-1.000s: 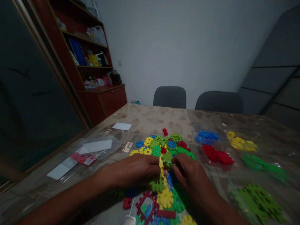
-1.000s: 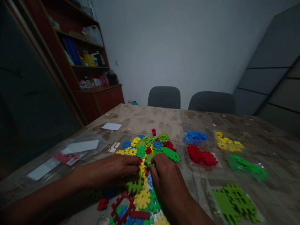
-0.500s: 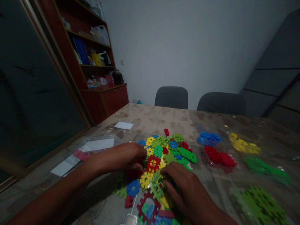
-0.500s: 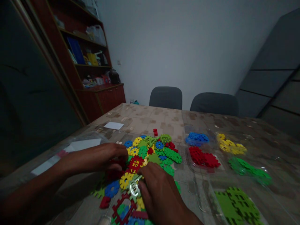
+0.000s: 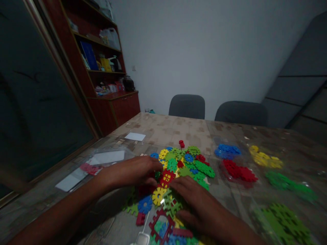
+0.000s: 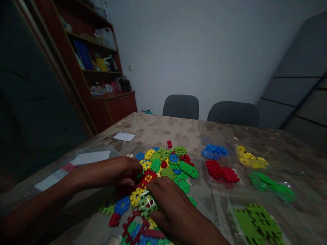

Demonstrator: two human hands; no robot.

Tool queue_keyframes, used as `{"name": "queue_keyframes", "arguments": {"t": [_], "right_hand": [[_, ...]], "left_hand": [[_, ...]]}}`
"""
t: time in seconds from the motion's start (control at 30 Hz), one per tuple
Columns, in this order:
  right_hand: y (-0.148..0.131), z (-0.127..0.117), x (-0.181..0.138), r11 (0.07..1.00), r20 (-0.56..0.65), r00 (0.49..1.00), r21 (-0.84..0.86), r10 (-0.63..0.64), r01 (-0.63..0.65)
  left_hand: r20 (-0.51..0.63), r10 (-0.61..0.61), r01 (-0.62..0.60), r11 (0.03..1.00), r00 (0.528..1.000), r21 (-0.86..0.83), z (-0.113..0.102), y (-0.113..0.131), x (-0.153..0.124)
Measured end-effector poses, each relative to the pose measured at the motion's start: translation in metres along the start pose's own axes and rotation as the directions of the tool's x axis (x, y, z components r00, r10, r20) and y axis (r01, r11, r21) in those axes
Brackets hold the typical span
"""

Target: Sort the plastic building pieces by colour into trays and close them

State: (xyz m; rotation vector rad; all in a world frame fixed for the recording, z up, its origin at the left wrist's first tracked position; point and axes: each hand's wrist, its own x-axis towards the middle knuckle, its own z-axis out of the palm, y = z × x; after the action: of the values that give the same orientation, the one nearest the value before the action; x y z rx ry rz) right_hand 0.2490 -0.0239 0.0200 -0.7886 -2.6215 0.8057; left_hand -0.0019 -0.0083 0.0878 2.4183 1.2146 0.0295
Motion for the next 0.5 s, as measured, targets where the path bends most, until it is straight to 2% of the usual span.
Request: {"name": "queue_keyframes", "arguments": {"t": [0.17,0.4,0.5], "right_hand": [[-0.0053,0.0028,0.0008,0.991,0.079,0.994,-0.108,-0.077,0.085],[-0.007,0.0044,0.0078,0.979,0.048,0.999,-0.203,-0.019,0.028],[-0.0078,0.003,0.0073,0.975,0.044,0.999,-0.218,-0.032,0.041]], "left_hand": [[0.019,-0.021,0.021,1.0,1.0,0.007,0.0004,-0.001,0.0001],[0.028,-0.026,0.026,1.0,0.999,0.018,0.0011,0.0012,0.0014],[0.022,-0.03,0.03,1.0,0.999,-0.005,0.001,0.0018,0.002]]}}
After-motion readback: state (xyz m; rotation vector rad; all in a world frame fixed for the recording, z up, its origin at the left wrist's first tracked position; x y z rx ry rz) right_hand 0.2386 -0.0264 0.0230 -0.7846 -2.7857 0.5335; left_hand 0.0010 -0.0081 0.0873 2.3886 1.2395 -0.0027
